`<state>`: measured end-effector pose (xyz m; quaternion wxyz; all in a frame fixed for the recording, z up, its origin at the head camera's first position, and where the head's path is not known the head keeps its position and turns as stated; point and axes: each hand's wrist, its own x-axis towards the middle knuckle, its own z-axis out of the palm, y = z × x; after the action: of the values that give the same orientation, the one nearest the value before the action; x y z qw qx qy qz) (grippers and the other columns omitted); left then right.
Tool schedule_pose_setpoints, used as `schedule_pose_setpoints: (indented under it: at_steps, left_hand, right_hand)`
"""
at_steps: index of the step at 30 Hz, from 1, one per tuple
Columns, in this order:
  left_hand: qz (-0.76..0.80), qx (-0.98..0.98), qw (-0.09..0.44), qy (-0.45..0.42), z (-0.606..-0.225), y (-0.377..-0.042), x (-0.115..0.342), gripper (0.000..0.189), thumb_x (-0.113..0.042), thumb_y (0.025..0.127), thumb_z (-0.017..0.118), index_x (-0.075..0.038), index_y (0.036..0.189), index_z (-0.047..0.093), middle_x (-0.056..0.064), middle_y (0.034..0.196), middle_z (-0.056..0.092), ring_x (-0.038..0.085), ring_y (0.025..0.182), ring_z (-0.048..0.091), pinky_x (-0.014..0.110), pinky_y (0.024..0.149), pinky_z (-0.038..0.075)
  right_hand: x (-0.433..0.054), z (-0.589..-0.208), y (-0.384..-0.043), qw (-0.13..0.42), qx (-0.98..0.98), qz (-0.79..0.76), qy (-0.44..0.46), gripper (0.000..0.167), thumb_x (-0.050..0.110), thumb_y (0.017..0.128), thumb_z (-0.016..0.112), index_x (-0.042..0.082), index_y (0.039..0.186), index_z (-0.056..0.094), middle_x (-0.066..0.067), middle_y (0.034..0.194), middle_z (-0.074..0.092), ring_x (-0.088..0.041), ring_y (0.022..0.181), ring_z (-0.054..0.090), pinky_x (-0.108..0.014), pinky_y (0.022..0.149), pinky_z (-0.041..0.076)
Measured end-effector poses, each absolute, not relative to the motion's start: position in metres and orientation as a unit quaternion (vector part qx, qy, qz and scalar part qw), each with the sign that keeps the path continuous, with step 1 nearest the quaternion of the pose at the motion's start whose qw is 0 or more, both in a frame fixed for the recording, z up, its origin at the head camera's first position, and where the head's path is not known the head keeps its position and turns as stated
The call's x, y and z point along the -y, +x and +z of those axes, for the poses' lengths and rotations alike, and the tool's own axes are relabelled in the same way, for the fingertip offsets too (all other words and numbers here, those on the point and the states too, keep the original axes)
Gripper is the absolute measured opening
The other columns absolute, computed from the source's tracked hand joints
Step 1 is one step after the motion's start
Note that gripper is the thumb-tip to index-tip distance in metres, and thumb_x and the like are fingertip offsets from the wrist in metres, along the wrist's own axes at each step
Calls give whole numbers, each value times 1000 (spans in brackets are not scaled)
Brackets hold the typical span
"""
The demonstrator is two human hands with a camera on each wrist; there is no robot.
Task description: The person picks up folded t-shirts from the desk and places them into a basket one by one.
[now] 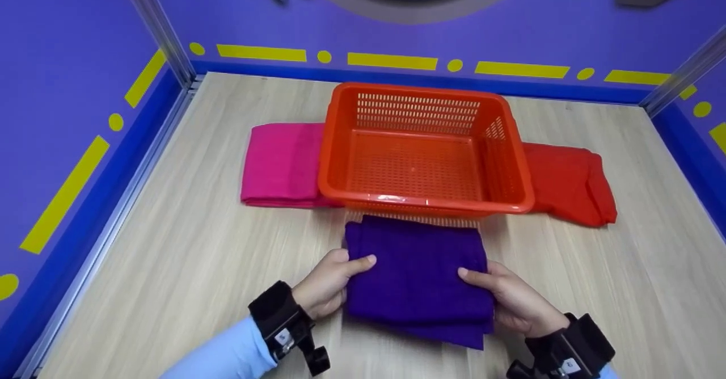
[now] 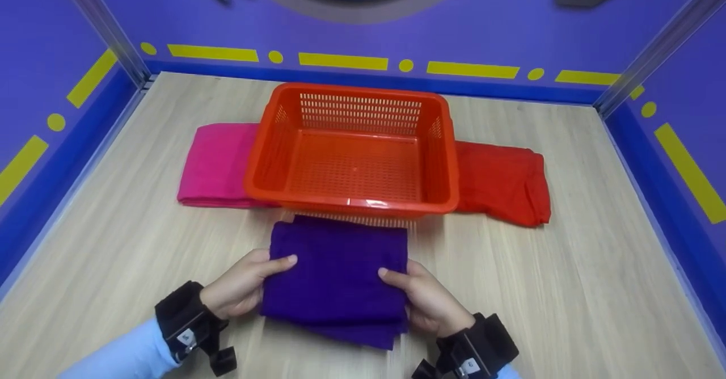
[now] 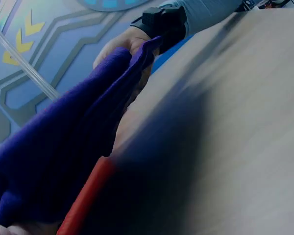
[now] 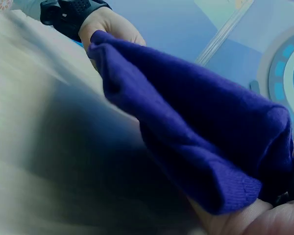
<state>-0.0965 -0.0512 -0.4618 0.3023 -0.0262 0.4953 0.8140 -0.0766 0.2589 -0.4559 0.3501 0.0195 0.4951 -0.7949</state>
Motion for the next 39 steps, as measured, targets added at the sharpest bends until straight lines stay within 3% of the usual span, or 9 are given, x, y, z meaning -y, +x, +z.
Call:
schedule_pose_setpoints:
  at_steps: [17,24,29,32,39]
  left_hand:
    - [807,-486,330,57,-395,-93,64,32,-10,104,52,12,128,55,15,108,74,23,100,73,43,87,59]
    - [802,-507,306,79,-386,-109,62,37,-12,106,51,12,133,53,12,108,74,22,98,73,41,85,60]
    - [799,-525,283,80,-383,-127,61,40,-12,105,50,10,139,50,9,111,73,19,99,71,38,88,59]
    - [804,-516,285,79,-381,-139,60,44,-11,103,52,6,143,46,9,116,70,19,103,69,38,89,58]
    - [811,-501,283,103,-376,-165,55,70,7,85,51,-3,152,31,14,132,59,21,107,65,35,90,57]
  right_hand:
    - [-267,-393,-70,372,-460,-802,-79,34,6,110,33,3,143,43,-17,136,60,-32,122,62,-45,101,52]
    - [-273,-367,-79,350,-506,-786,-68,39,6,109,37,5,147,32,-17,140,57,-32,124,61,-46,101,52]
    - [-274,-357,-92,330,-506,-793,-87,61,-7,102,37,3,156,11,-14,146,52,-32,126,59,-45,102,51]
    - [-272,-353,-101,317,-514,-792,-95,68,-8,99,37,6,156,4,-12,146,50,-30,125,60,-44,102,51]
    - [-267,-347,-127,271,-566,-776,-68,59,-3,99,42,10,152,19,-12,139,53,-24,117,64,-41,100,53]
